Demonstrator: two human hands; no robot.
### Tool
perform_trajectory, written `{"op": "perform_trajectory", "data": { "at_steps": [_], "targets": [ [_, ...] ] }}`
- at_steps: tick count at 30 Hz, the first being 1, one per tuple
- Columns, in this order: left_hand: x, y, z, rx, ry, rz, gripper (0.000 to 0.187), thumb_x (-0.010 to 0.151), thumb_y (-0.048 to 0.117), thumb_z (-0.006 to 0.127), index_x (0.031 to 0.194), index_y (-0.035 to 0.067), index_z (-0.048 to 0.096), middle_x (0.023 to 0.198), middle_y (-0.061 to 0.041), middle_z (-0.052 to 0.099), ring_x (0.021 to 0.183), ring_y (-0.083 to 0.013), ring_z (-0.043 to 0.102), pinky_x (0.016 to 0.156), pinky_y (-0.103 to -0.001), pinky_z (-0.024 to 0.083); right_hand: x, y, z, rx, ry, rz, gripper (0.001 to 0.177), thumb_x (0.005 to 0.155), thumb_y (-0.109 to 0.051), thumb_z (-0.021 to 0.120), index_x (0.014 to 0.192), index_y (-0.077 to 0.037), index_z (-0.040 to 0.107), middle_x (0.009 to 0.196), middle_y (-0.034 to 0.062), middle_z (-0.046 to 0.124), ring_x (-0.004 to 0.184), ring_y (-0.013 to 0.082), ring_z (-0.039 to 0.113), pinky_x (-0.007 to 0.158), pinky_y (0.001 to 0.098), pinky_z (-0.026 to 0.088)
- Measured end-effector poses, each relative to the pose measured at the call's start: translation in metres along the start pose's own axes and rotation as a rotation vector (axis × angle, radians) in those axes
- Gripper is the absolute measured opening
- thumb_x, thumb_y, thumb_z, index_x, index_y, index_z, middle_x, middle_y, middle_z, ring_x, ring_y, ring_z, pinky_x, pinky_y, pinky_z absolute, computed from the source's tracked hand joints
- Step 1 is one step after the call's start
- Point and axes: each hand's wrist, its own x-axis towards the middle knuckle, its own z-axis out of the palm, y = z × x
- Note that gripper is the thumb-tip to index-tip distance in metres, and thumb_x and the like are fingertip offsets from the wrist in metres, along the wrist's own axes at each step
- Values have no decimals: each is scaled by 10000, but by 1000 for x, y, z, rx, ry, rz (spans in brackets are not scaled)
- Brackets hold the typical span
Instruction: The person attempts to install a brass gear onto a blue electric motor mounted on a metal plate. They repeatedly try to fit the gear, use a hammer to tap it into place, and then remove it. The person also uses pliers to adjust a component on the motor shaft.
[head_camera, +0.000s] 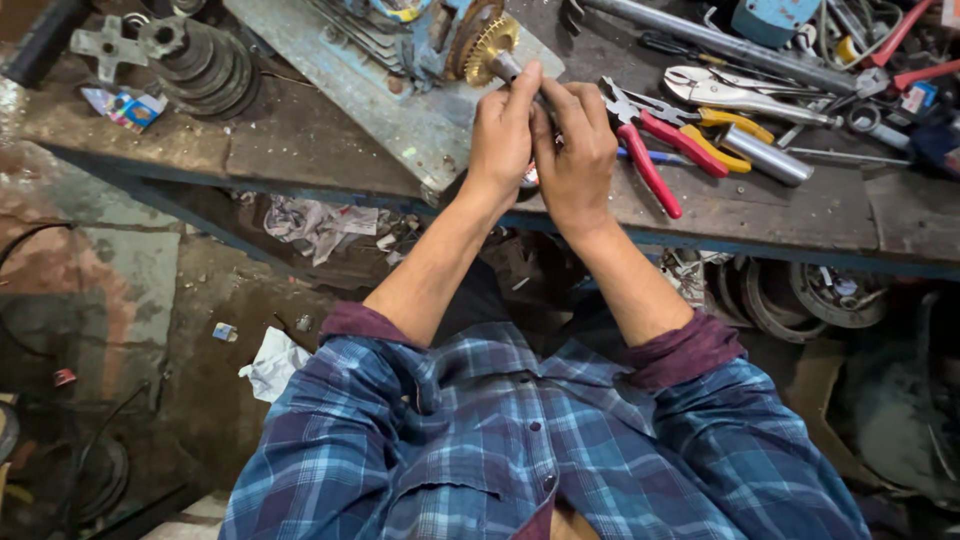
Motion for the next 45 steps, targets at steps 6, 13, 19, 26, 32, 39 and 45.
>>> {"op": "perform_trajectory", "data": {
  "at_steps": [6,13,19,26,32,39,45],
  "targets": [
    [-5,9,4,1,22,-7,477,1026,415,565,689,82,624,619,22,589,552,-76,506,513,-293,383,-7,37,-19,84,-175,-74,424,969,-70,771,1353,-2,603,1146,177,625,1009,349,665,837,410,549],
    [-4,4,4,161,104,-25,532,1023,460,591,640,100,510,550,50,387,496,-75,333,457,-313,241,33,228,-56,-679,-346,-94,390,995,-252,768,1305,-32,683,1287,217,627,1069,418,594,838,529,434],
    [0,6,6,372,169,64,626,995,504,589,582,38,526,523,36,423,534,-85,406,490,-348,353,32,336,-58,-871,-497,-161,262,925,-252,825,1059,-71,692,1211,167,618,1095,381,603,889,543,446],
    [1,3,6,304,146,35,601,996,493,593,587,59,528,528,39,428,507,-82,395,466,-350,330,62,269,-124,-908,-330,-319,116,827,-97,731,909,-56,660,850,133,664,786,309,657,699,428,500],
    [2,1,6,234,132,41,598,1002,481,596,579,67,512,517,40,435,490,-86,396,457,-346,316,20,111,-226,-177,-283,337,144,1043,-91,614,988,26,550,889,132,627,777,273,595,704,378,474],
    [8,-1,12,306,183,149,619,997,503,593,615,18,554,544,15,471,560,-88,426,516,-355,385,-22,61,-272,542,-569,733,267,973,-275,663,959,-18,594,717,29,558,590,134,536,545,310,434],
    [2,2,14,270,186,104,621,997,489,596,644,-21,574,575,0,466,599,-102,416,542,-371,389,15,60,-263,-744,-938,-150,258,883,-425,712,949,-178,677,894,-16,662,799,180,659,651,322,511]
  ]
}}
